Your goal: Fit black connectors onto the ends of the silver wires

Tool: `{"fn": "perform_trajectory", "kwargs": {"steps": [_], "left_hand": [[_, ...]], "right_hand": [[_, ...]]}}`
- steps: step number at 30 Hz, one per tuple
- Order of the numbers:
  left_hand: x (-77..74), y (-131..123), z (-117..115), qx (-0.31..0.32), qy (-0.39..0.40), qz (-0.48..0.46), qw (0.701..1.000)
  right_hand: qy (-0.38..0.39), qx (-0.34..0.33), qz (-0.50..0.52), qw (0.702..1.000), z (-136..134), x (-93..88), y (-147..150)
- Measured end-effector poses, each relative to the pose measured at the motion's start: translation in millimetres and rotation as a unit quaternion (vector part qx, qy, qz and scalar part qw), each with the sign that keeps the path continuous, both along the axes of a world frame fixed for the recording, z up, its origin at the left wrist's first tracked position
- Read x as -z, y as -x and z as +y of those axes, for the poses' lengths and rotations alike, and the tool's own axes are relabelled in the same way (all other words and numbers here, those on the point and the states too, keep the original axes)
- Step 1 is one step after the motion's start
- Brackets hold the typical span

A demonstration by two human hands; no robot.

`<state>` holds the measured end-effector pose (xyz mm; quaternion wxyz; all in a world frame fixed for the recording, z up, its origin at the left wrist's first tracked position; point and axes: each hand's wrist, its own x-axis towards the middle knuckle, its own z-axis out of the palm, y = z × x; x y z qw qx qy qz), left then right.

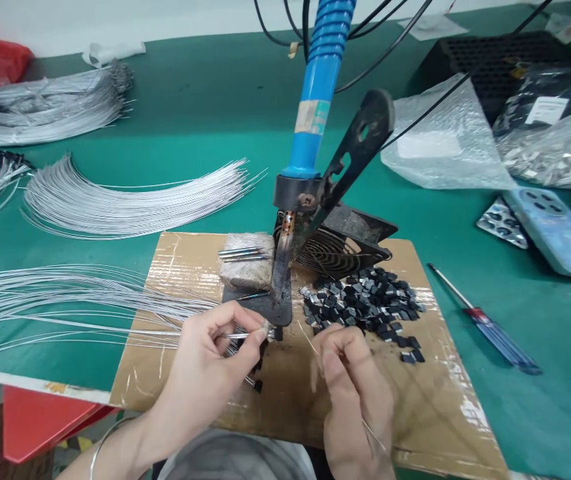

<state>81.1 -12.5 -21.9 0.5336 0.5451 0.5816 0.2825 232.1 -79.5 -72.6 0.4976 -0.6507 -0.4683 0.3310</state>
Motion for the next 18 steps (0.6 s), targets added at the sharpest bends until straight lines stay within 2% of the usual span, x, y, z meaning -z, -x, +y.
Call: {"fn": "perform_trajectory", "kwargs": {"steps": [3,7,18], "left_hand": [[1.5,1.0,2.5,-0.006,0.002,0.003,1.000],[1.6,-1.3,6.7,-0.010,0.004,0.003,1.000],[0.2,-9.0,19.9,-0.031,-0.002,-0.016,0.999]], "right_hand": [[-0.036,-0.028,0.036,0.998,4.5,-4.1,-2.0],[-0.031,-0.054,0.084,0.995,8.9,-8.9,0.7],[-0.027,-0.037,0.141,0.989,22.4,-13.4,-1.8]]}}
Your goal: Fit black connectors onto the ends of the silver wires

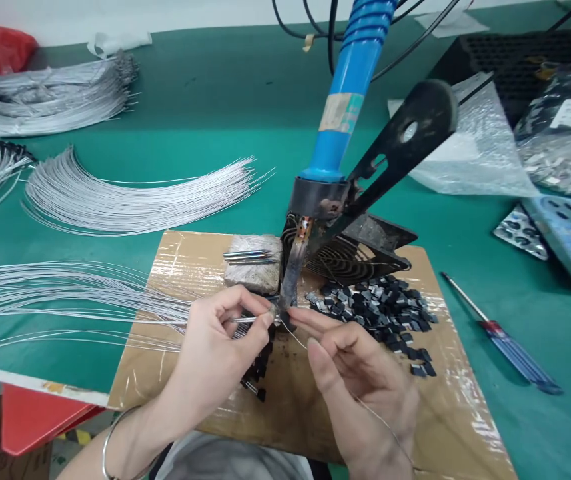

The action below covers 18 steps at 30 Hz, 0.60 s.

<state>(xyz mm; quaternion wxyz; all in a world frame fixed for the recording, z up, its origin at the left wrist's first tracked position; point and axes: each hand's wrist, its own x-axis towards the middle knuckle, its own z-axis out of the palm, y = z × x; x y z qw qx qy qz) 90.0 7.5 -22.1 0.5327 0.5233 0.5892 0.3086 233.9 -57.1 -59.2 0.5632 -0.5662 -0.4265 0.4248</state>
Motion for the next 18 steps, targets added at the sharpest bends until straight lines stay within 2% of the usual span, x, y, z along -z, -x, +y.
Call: {"fn": "perform_trajectory", "kwargs": {"steps": [12,18], "left_hand": [[-7.3,-2.5,3.8,-0.004,-0.006,-0.019,1.000],[-7.0,0.4,2.2,0.004,-0.008,-0.008,1.000]], "right_hand": [[0.016,0.032,0.065,0.997,3.4,-1.9,2.1],[-0.002,0.018,0.054,0.998,3.6,-0.1,1.2]]}}
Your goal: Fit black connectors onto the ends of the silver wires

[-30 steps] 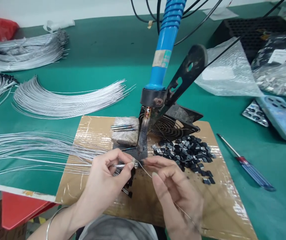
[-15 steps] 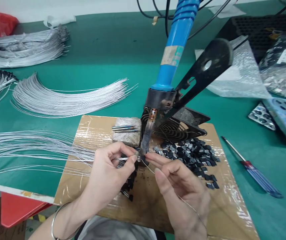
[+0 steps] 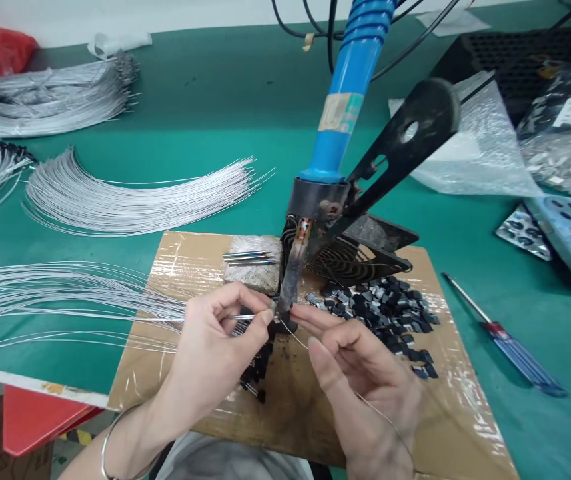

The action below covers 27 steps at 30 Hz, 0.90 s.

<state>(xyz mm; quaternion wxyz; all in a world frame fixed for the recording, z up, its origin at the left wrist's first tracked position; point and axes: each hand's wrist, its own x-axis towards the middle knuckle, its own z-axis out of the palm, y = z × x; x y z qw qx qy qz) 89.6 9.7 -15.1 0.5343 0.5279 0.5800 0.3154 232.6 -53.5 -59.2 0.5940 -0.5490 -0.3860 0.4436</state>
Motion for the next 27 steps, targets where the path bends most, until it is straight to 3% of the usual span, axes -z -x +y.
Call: {"fn": "perform_trajectory", "kwargs": {"steps": [27], "left_hand": [[3.3,0.5,0.0,-0.001,-0.017,0.014,1.000]], "right_hand": [[0.001,0.000,-0.008,1.000,1.3,0.7,0.9]]}}
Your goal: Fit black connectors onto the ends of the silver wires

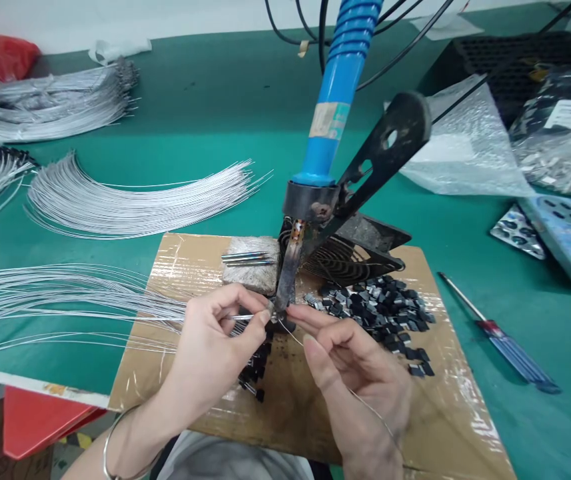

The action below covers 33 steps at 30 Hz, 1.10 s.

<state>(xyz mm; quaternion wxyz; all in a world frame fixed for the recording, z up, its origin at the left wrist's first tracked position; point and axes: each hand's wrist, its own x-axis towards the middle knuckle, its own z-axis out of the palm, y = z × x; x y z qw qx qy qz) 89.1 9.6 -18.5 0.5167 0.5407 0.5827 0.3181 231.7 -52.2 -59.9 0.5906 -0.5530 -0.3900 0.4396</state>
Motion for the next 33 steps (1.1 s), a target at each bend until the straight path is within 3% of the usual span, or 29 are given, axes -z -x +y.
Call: {"fn": "perform_trajectory", "kwargs": {"steps": [33], "left_hand": [[-3.4,0.7,-1.4,0.000,0.016,0.010,1.000]], "right_hand": [[0.027,0.024,-0.005,0.999,-1.1,-2.9,4.7]]}}
